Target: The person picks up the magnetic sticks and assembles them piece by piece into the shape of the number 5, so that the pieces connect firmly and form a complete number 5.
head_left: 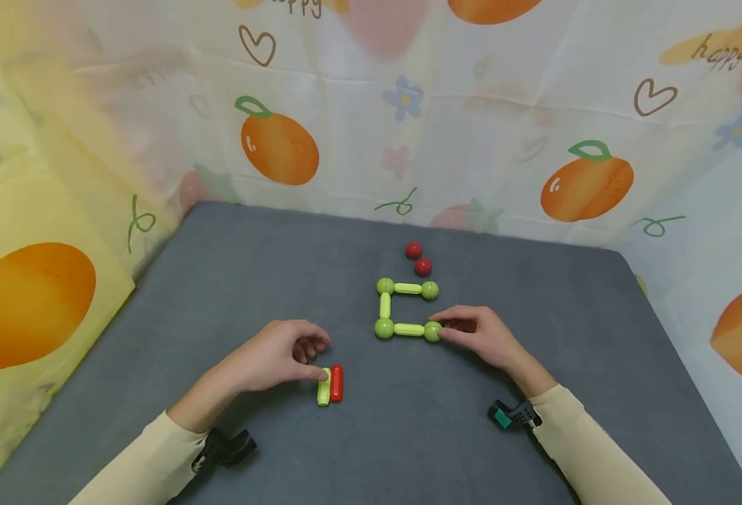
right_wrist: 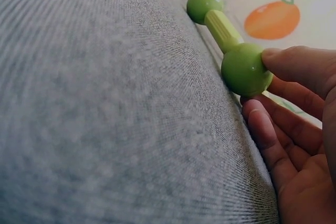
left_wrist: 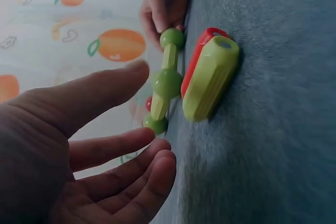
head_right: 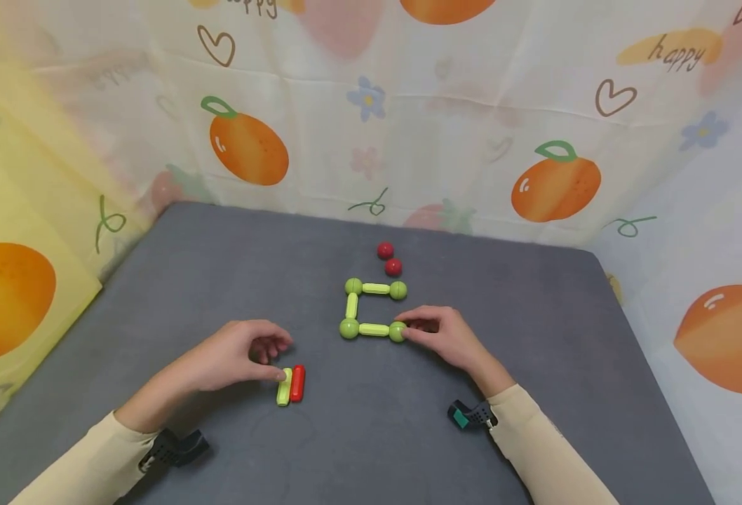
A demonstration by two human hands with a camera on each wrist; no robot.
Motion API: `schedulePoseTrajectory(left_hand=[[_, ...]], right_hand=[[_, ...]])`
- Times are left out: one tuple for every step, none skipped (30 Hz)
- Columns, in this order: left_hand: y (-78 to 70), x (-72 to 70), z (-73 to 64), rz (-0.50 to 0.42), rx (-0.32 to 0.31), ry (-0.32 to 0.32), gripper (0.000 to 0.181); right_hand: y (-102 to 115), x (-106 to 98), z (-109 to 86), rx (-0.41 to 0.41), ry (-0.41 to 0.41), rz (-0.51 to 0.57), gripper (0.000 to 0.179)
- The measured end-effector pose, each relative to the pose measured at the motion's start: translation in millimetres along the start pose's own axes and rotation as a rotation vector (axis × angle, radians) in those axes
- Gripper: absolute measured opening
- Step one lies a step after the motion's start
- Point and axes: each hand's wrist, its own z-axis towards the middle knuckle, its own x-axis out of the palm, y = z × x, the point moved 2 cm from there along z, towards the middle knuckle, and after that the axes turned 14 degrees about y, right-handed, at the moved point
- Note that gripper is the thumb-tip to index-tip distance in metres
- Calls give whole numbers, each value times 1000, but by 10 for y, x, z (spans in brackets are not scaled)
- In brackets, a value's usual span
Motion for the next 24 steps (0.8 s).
schedulePoseTrajectory(left_hand=[[7, 10, -49, 0, 4, 7, 46], [10, 25, -93, -3, 7, 11, 46], [14, 43, -132, -6, 9, 15, 47], [15, 65, -165, -6, 11, 20, 48], [17, 89, -194, -3, 11, 24, 49], [17, 116, -214, -1, 12, 28, 49], [17, 143, -228, 2, 15, 29, 49], [18, 172, -233, 7, 16, 25, 49], [20, 197, -233, 17, 20, 20, 49], [18, 218, -230, 26, 21, 11, 49], [17, 236, -222, 32, 20, 2, 49], [12, 251, -212, 40, 19, -5, 49], [10, 263, -201, 47, 15, -11, 49], [5, 273, -189, 54, 12, -15, 48], [-2, 282, -181, 60, 6, -17, 48], [-5, 291, -174, 64, 0, -19, 47], [-11, 299, -170, 70, -4, -19, 47], [-17, 305, -168, 74, -7, -20, 47], [-18, 313, -169, 79, -10, -24, 46], [-20, 320, -171, 86, -11, -28, 46], [-22, 327, -174, 92, -11, -32, 45], [-22, 332, -177, 99, -11, -35, 45], [-23, 336, -180, 107, -8, -39, 44], [-22, 339, -183, 114, -4, -41, 44]], right_hand=[[-9, 0, -7, 0, -1, 1, 25], [-14, -2, -11, 0, -4, 1, 25], [-22, -3, -13, 1, -6, -1, 25], [-27, -4, -14, 1, -8, -2, 24], [-33, -6, -14, 1, -10, -2, 24], [-38, -7, -14, 0, -12, -3, 24], [-41, -7, -14, -2, -13, -2, 24], [-44, -8, -16, -1, -13, -2, 24], [-47, -7, -18, 1, -14, -1, 24], [-47, -8, -21, 3, -15, 0, 24], [-46, -7, -25, 5, -16, 0, 24], [-45, -7, -28, 7, -16, 1, 24], [-44, -6, -30, 8, -17, 2, 24], [-43, -5, -31, 9, -17, 4, 24], [-41, -3, -32, 8, -16, 5, 24], [-36, -2, -32, 7, -15, 8, 24], [-31, -1, -30, 6, -13, 10, 25], [-28, 0, -27, 4, -11, 12, 25], [-23, 1, -23, 2, -9, 14, 25], [-19, 2, -19, 0, -7, 17, 25], [-14, 3, -17, -1, -5, 18, 25], [-13, 3, -16, -2, -4, 18, 25], [-16, 4, -15, -3, -4, 17, 25], [-18, 5, -16, -3, -4, 16, 25]])
